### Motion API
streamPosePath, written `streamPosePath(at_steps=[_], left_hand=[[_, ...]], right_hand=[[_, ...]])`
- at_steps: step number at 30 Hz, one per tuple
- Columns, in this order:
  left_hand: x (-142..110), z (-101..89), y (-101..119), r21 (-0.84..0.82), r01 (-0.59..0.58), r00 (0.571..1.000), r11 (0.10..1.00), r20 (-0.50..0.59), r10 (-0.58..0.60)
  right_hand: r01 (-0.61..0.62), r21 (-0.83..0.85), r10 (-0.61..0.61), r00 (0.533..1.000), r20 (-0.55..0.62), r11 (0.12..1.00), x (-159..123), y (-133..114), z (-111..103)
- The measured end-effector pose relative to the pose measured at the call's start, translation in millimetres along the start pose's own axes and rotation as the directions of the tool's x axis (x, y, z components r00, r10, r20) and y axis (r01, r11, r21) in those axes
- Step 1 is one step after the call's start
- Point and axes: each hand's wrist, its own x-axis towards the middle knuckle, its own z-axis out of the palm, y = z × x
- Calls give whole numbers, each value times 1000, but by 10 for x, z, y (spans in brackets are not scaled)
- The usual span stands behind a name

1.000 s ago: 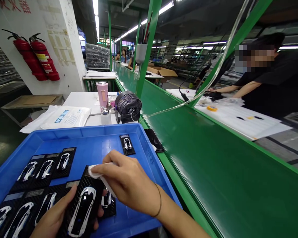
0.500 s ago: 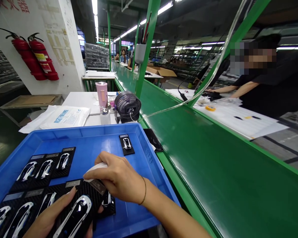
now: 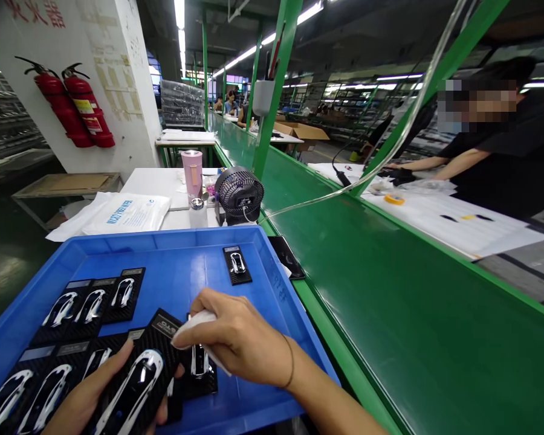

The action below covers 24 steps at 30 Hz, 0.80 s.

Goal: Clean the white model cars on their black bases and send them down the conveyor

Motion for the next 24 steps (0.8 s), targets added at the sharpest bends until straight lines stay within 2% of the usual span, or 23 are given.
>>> streamPosePath(at_steps=[2, 5, 7, 9, 12, 15, 20, 24], left_hand=[[28, -10, 11, -81, -69, 998, 994, 2, 70], [96, 36, 17, -247, -166, 986, 955, -28, 164], [136, 99, 16, -321, -209, 976, 924, -124, 178], [159, 165, 13, -332, -266, 948, 905, -258, 184], [166, 237, 9, -336, -333, 905, 881, -375, 199], [166, 262, 7, -378, -348, 900, 858, -390, 194], [205, 243, 12, -402, -367, 908, 839, -349, 230], [228, 242, 5, -407, -377, 919, 832, -279, 279]], right_hand=[[-43, -44, 42, 998, -37, 998, -78, 15, -57], [-155, 10, 153, 960, -234, 988, -161, -6, -43], [-168, 114, 196, 927, -320, 979, -157, -74, 44], [-126, 197, 188, 921, -342, 972, -104, -164, 166], [-65, 218, 141, 924, -356, 974, 8, -269, 345], [-77, 133, 121, 925, -361, 988, 73, -307, 458], [-138, -83, 118, 972, -204, 987, 13, -346, 461], [-104, -101, 89, 985, -145, 989, -37, -355, 414]])
